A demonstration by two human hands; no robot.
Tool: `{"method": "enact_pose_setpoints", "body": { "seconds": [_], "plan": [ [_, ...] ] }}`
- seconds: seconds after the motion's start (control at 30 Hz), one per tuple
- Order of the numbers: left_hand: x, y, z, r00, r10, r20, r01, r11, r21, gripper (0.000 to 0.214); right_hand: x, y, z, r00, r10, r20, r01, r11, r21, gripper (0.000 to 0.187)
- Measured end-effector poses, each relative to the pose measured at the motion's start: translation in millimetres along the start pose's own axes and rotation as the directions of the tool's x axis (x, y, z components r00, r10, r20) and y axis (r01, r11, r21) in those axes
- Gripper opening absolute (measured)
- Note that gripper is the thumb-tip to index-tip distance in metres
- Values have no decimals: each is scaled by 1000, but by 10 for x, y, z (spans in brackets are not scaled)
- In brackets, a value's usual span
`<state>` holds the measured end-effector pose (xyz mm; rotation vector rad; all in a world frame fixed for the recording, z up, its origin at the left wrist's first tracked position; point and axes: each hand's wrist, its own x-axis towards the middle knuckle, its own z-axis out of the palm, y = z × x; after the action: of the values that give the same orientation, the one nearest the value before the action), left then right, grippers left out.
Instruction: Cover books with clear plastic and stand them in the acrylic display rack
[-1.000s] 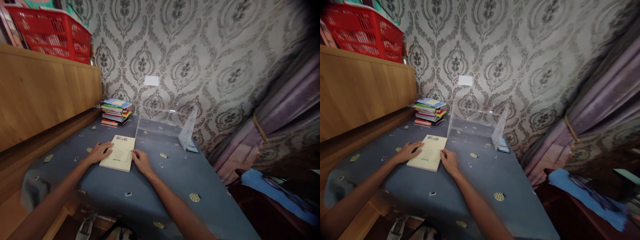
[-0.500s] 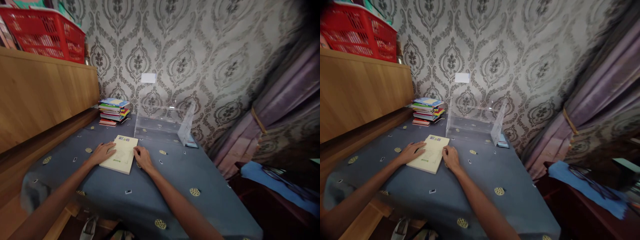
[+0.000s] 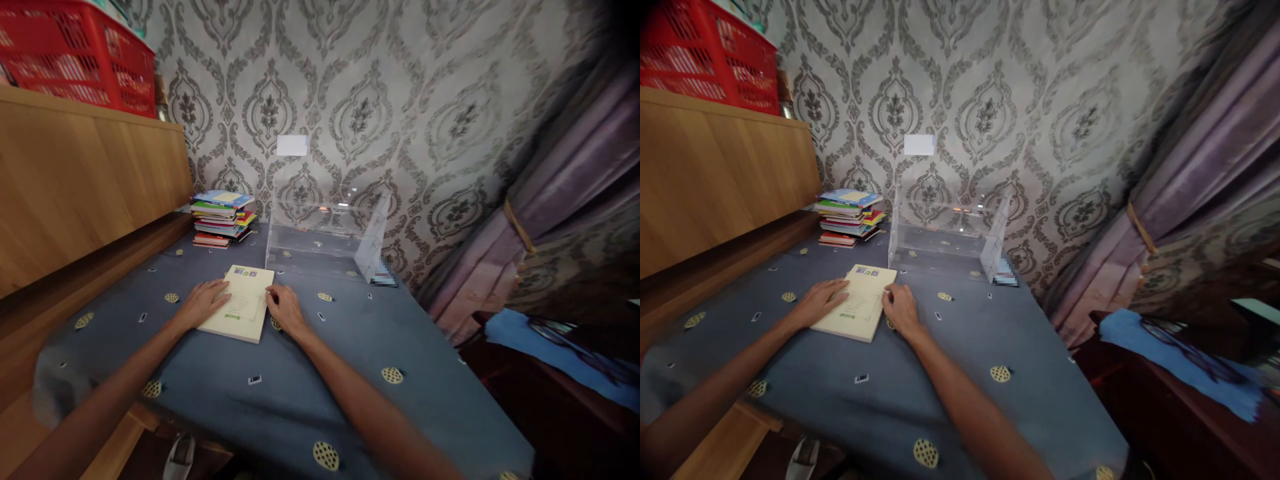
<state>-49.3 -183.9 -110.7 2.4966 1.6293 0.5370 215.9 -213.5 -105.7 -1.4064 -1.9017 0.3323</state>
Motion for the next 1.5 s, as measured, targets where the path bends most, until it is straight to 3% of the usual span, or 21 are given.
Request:
{"method": "enact_pose_setpoints", "body": {
  "seconds": [0.53,1.2,1.5],
  "plan": [
    [-8,24,-27,1000,-3,-3,3,1000,10,64,-26,-20,-14,1000,-2,12,2,1000,-4,24],
    [44,-194,86,995,44,-90,-40,998,46,66,-80,-99,-23,999,12,33,-9,996,-88,23],
    [82,-252,59,994,21,-111,-22,1000,-11,68,-90,-18,14,999,18,40,-18,1000,15,25]
  ]
}}
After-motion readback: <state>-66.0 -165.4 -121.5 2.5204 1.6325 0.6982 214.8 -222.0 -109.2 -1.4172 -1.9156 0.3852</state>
